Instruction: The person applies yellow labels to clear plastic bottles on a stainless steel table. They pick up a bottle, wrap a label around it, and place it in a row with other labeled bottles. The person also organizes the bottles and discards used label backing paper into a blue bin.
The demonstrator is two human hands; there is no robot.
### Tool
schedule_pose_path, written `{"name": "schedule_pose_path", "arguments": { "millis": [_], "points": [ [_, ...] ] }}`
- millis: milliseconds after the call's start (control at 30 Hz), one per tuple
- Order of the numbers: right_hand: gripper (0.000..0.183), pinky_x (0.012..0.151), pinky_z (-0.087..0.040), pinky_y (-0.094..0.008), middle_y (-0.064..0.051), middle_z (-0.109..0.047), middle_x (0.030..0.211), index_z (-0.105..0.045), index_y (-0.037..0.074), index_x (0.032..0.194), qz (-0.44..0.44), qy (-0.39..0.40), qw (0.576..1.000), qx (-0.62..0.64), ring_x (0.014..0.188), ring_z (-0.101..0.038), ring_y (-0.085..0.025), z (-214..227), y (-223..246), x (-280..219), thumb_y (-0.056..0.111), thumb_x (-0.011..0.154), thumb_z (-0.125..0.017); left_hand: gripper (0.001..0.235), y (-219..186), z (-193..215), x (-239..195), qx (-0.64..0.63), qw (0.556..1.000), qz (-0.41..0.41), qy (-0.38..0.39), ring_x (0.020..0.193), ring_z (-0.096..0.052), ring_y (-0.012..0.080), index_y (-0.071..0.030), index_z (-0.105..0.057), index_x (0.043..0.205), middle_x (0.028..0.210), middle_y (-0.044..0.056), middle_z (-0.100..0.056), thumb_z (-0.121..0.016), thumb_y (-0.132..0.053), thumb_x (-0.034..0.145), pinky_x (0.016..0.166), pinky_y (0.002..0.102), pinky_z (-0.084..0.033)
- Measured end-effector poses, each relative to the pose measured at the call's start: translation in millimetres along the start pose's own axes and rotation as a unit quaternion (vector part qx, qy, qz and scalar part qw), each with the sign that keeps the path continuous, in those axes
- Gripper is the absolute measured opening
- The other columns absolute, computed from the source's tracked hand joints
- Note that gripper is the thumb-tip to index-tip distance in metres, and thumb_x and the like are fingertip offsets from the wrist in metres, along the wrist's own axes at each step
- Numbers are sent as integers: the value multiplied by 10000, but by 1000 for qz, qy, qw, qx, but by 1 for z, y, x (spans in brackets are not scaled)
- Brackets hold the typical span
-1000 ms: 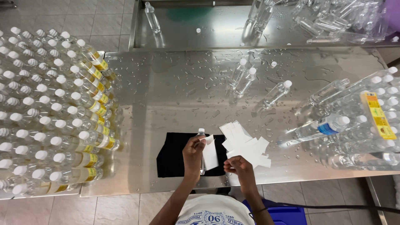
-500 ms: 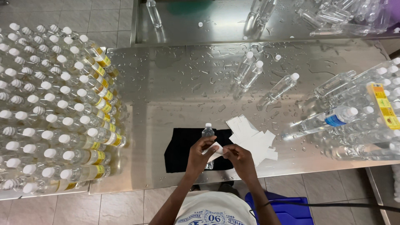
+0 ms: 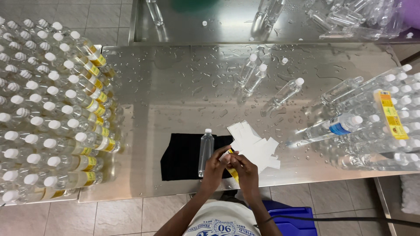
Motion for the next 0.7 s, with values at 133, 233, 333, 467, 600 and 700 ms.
{"name": "schedule_pose_path", "arguments": {
  "millis": [133, 233, 333, 467, 600, 700],
  "points": [
    [274, 867, -636, -327, -129, -821, 957, -826, -1, 1203, -43, 8, 998, 54, 852, -789, -216, 15, 10, 1, 163, 1010, -722, 372, 40, 1, 17, 71, 994, -22, -81, 829, -637, 81, -66, -800, 1080, 909, -3, -771, -601, -380, 1088, 707, 284, -521],
    [332, 868, -653, -369, -175, -770, 848, -795, -54, 1211, -77, -48, 990, 112, 812, -740, -244, 48, -19, 15, 187, 987, -749, 364, 74, -3, 32, -110, 977, 101, -151, 843, -673, 137, -64, -826, 1138, 973, 37, -777, -621, -361, 1093, 725, 334, -562],
    [257, 793, -617, -410, -145, -665, 906, -710, -72, 1243, -85, -126, 964, 219, 827, -668, -254, 113, -37, 24, 71, 1030, -709, 336, 95, 9, 57, -176, 942, 144, -246, 1140, -766, 267, -49, -762, 1206, 1174, 171, -855, -658, -329, 1053, 911, 446, -644],
    [150, 790, -491, -309, -3, -551, 891, -596, 154, 964, -10, -170, 942, 289, 854, -595, -148, 211, -42, 29, 170, 1110, -631, 384, 119, 27, 107, -222, 914, 155, -303, 1184, -764, 313, -4, -681, 1333, 1268, 188, -811, -582, -279, 1084, 971, 506, -631],
    [90, 831, -562, -308, -23, -639, 869, -699, 107, 1089, 36, -284, 932, 221, 859, -648, -141, 271, -5, 13, 191, 1109, -674, 367, 137, 14, 132, -151, 907, 181, -348, 1143, -729, 266, -61, -664, 1413, 1282, 140, -804, -482, -237, 1147, 918, 434, -610],
    [123, 834, -574, -341, -33, -625, 882, -699, 60, 1166, 56, -280, 941, 180, 836, -647, -173, 272, 26, 12, 155, 1111, -643, 452, 140, -16, 144, -55, 941, 171, -285, 1334, -583, 234, -114, -551, 1478, 1479, 98, -650, -468, -378, 1120, 1080, 406, -479]
  ]
}}
Point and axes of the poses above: each hand's wrist, its own x-axis towards the middle knuckle, its own z-axis out of the back of the hand, y = z × x, the point moved 7 cm from there along x, towards the middle knuckle
